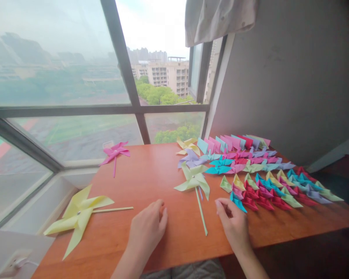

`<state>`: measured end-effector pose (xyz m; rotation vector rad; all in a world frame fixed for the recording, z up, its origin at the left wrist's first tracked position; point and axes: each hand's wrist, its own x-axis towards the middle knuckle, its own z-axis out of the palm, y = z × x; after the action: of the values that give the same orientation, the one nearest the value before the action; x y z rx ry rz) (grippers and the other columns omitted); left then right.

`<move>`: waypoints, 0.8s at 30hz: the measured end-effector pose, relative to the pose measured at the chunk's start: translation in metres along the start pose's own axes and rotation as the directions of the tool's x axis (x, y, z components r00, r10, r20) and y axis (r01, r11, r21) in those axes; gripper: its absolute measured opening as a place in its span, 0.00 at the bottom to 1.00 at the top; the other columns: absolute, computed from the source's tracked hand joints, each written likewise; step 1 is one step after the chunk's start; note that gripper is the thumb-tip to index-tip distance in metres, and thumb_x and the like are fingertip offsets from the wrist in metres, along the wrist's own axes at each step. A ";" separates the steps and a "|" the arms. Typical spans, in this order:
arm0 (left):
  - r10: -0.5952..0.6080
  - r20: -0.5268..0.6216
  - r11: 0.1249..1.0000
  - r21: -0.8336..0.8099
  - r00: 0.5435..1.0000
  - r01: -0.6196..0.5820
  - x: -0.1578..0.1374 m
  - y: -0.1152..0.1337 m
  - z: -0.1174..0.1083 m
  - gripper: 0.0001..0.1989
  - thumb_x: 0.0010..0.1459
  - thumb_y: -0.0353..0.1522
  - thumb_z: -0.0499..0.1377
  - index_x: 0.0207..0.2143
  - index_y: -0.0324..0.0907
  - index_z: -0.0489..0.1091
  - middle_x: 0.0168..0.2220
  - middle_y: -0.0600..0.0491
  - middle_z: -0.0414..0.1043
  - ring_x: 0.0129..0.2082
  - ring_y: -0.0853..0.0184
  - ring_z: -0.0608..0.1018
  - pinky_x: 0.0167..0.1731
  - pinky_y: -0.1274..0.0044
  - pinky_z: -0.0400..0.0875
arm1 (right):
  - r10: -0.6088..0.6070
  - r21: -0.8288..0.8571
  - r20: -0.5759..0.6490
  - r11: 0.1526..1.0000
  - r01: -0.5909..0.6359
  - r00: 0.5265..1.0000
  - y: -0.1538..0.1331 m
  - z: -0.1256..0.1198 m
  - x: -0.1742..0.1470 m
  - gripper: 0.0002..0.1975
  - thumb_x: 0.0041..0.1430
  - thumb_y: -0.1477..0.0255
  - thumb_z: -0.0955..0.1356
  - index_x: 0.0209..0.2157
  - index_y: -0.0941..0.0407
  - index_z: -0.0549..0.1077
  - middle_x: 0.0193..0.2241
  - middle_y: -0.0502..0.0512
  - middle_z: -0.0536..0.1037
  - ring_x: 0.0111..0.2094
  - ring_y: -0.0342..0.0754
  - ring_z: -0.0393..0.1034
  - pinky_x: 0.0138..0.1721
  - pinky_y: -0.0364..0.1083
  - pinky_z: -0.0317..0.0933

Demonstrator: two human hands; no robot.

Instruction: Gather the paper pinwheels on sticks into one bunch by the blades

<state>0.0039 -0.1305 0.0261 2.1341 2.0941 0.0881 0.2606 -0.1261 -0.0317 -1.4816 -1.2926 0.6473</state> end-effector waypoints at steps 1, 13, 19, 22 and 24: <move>-0.065 -0.031 0.997 0.045 0.997 0.066 -0.003 -0.018 -0.003 0.14 0.66 0.34 0.48 0.49 0.43 0.69 0.41 0.49 0.79 0.40 0.59 0.81 0.33 0.74 0.69 | -0.003 -0.004 0.003 1.000 0.003 1.000 0.000 0.000 0.000 0.17 0.61 0.58 0.66 0.30 0.57 0.76 0.23 0.51 0.73 0.25 0.45 0.67 0.27 0.42 0.62; 0.003 -0.241 0.997 0.076 0.971 0.016 -0.020 -0.103 0.002 0.12 0.64 0.32 0.48 0.43 0.42 0.70 0.41 0.47 0.72 0.42 0.59 0.76 0.44 0.70 0.70 | -0.030 -0.092 -0.001 0.995 0.030 1.000 0.004 0.001 -0.002 0.18 0.60 0.56 0.66 0.31 0.57 0.76 0.24 0.52 0.75 0.25 0.46 0.70 0.29 0.43 0.64; 0.073 -0.178 0.996 -0.043 0.981 -0.082 -0.029 -0.067 0.008 0.10 0.64 0.32 0.49 0.39 0.44 0.70 0.40 0.48 0.72 0.42 0.59 0.75 0.44 0.69 0.69 | -0.056 -0.124 -0.003 0.991 0.055 0.998 0.002 0.001 0.000 0.20 0.59 0.54 0.66 0.30 0.57 0.77 0.24 0.53 0.77 0.25 0.47 0.70 0.28 0.43 0.65; 0.071 -0.107 0.996 -0.045 0.992 -0.077 -0.033 -0.058 0.004 0.12 0.66 0.32 0.47 0.35 0.44 0.70 0.38 0.49 0.73 0.41 0.60 0.75 0.43 0.70 0.68 | -0.060 -0.128 0.003 0.990 0.060 0.998 0.001 0.001 0.000 0.20 0.60 0.55 0.66 0.31 0.57 0.77 0.24 0.54 0.77 0.25 0.48 0.71 0.28 0.43 0.66; 0.055 -0.056 0.998 -0.021 0.997 -0.057 -0.034 -0.055 -0.001 0.12 0.66 0.32 0.47 0.33 0.44 0.69 0.37 0.49 0.73 0.41 0.60 0.76 0.42 0.70 0.67 | -0.058 -0.127 0.006 0.990 0.058 0.998 0.002 0.001 0.000 0.20 0.60 0.55 0.65 0.31 0.57 0.77 0.25 0.54 0.77 0.26 0.48 0.72 0.28 0.43 0.66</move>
<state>-0.0517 -0.1632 0.0205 2.2021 2.0530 0.1780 0.2600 -0.1254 -0.0336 -1.5402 -1.3956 0.5373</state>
